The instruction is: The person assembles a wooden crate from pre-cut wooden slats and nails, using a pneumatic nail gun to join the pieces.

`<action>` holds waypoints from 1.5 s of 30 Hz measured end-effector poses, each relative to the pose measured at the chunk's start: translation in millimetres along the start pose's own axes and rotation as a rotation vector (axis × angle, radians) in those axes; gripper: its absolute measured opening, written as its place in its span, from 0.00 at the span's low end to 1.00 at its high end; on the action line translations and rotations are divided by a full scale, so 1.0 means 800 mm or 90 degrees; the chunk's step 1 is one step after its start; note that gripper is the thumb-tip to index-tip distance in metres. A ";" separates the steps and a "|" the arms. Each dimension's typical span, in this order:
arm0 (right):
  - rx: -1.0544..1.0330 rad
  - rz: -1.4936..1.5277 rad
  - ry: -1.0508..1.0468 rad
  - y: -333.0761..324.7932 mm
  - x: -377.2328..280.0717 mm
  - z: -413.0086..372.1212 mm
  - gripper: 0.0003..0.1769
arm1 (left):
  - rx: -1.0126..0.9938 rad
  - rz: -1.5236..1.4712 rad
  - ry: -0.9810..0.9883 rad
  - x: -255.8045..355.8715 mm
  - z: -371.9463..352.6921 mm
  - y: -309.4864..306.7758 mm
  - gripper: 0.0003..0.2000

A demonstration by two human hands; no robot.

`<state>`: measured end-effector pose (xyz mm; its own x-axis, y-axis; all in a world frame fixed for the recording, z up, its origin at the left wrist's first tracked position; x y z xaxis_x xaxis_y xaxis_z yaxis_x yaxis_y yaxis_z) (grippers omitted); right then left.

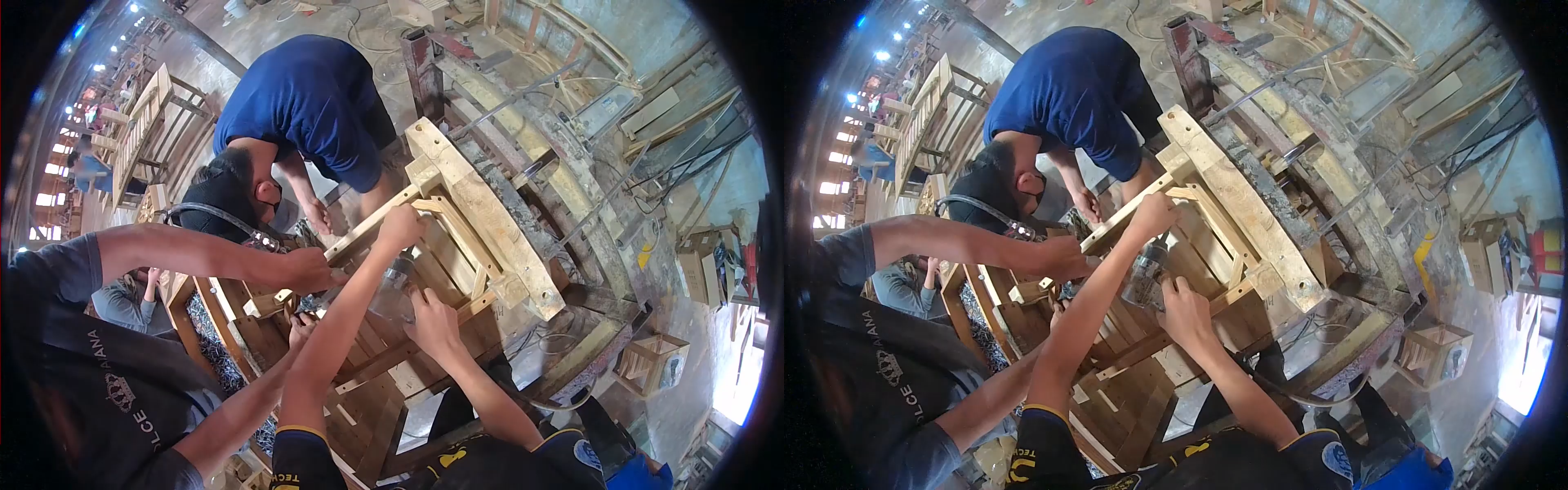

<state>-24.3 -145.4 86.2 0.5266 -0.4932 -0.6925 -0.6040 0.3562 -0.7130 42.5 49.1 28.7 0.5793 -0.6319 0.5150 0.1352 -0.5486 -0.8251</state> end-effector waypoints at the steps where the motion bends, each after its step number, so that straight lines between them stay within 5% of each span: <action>1: 0.009 -0.001 0.005 0.000 0.002 0.002 0.38 | 0.008 -0.018 -0.001 0.001 -0.001 0.000 0.13; 8: 0.037 -0.026 0.018 0.011 0.016 0.018 0.35 | 0.079 -0.086 0.128 0.012 0.001 0.002 0.11; 21: 0.028 -0.035 0.053 0.019 0.011 0.026 0.35 | 0.098 -0.117 0.112 0.006 0.001 0.007 0.09; 24: 0.025 -0.041 0.098 0.025 0.008 0.032 0.35 | 0.155 -0.091 0.054 0.000 -0.010 0.006 0.08; 28: 0.054 -0.013 0.191 0.042 -0.006 0.046 0.35 | 0.424 -0.102 0.034 -0.009 -0.079 -0.052 0.07; 31: 0.079 -0.002 0.207 0.051 -0.018 0.051 0.35 | 0.461 -0.113 0.071 -0.025 -0.111 -0.046 0.06; 35: 0.109 0.010 0.236 0.066 -0.024 0.062 0.32 | 0.612 -0.195 -0.030 -0.043 -0.106 -0.042 0.06; 39: 0.111 0.009 0.223 0.070 -0.018 0.067 0.31 | 0.665 -0.345 -0.139 -0.052 -0.099 -0.037 0.09; 45: 0.104 -0.006 0.239 0.072 -0.015 0.068 0.35 | 0.695 -0.353 -0.114 -0.046 -0.089 -0.038 0.10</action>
<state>-32.9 -76.2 47.2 0.2576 -0.7418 -0.6192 -0.4816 0.4570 -0.7478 -40.7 50.0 51.2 0.3198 -0.3295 0.8883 0.9470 0.0797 -0.3113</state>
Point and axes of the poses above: each hand's wrist, its own z-axis towards the middle knuckle, its own y-axis out of the palm, x = y × z, the point moved 3 cm from there along z, towards the middle knuckle, and after that the axes turned 9 degrees about x, right-handed, at the moved point
